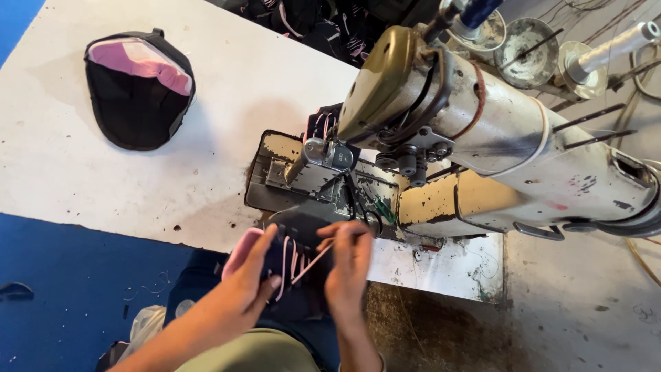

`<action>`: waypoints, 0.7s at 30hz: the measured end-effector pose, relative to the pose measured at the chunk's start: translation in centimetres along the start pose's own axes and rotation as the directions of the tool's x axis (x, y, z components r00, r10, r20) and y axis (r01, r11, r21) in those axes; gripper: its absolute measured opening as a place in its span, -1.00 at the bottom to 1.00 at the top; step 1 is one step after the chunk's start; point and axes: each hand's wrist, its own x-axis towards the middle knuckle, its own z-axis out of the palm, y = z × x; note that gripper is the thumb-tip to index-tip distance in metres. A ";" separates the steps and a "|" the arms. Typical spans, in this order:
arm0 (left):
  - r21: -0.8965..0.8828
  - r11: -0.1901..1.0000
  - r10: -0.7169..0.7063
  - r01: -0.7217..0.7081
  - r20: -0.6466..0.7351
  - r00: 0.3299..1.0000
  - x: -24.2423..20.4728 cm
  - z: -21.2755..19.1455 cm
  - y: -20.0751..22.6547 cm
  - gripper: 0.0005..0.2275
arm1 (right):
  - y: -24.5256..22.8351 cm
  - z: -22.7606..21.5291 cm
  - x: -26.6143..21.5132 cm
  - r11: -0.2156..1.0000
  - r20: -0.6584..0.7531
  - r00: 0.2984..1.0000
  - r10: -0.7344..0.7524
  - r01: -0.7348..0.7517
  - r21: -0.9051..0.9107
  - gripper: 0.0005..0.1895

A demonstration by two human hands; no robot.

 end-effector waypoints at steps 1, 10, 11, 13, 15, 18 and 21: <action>0.018 1.000 0.000 0.000 0.022 1.000 -0.3 0.4 0.1 -0.32 | 0.1 -0.8 1.1 0.985 -0.074 0.997 0.003 0.010 0.173 -0.85; -0.417 0.904 -0.126 0.097 -0.041 0.991 -1.4 2.6 -3.7 -0.32 | 0.6 1.2 -1.1 0.899 0.156 0.940 0.303 -0.337 0.282 -0.85; -0.418 0.902 -0.132 0.104 -0.039 0.990 -1.4 3.3 -4.5 -0.32 | 0.8 1.3 -1.4 0.896 0.157 0.938 0.310 -0.343 0.281 -0.85; -0.822 0.565 -0.239 0.065 -0.088 0.967 -1.4 4.4 -5.9 -0.69 | 1.0 1.4 -1.9 0.936 0.195 0.937 0.290 -0.321 0.148 -0.82; -0.802 0.595 -0.290 0.055 -0.150 0.945 -0.5 4.7 -6.0 -0.78 | -0.1 1.8 -1.7 0.948 0.162 0.944 0.289 -0.306 0.092 -0.82; -0.757 0.652 -0.322 0.034 -0.236 0.917 0.4 4.1 -4.3 -0.80 | -1.7 2.0 -1.6 0.955 0.115 0.948 0.296 -0.294 -0.036 -0.83; -0.684 0.727 -0.300 0.054 -0.246 0.922 0.6 3.2 -3.0 -0.76 | -3.1 2.4 -1.7 0.944 0.083 0.952 0.295 -0.278 -0.177 -0.85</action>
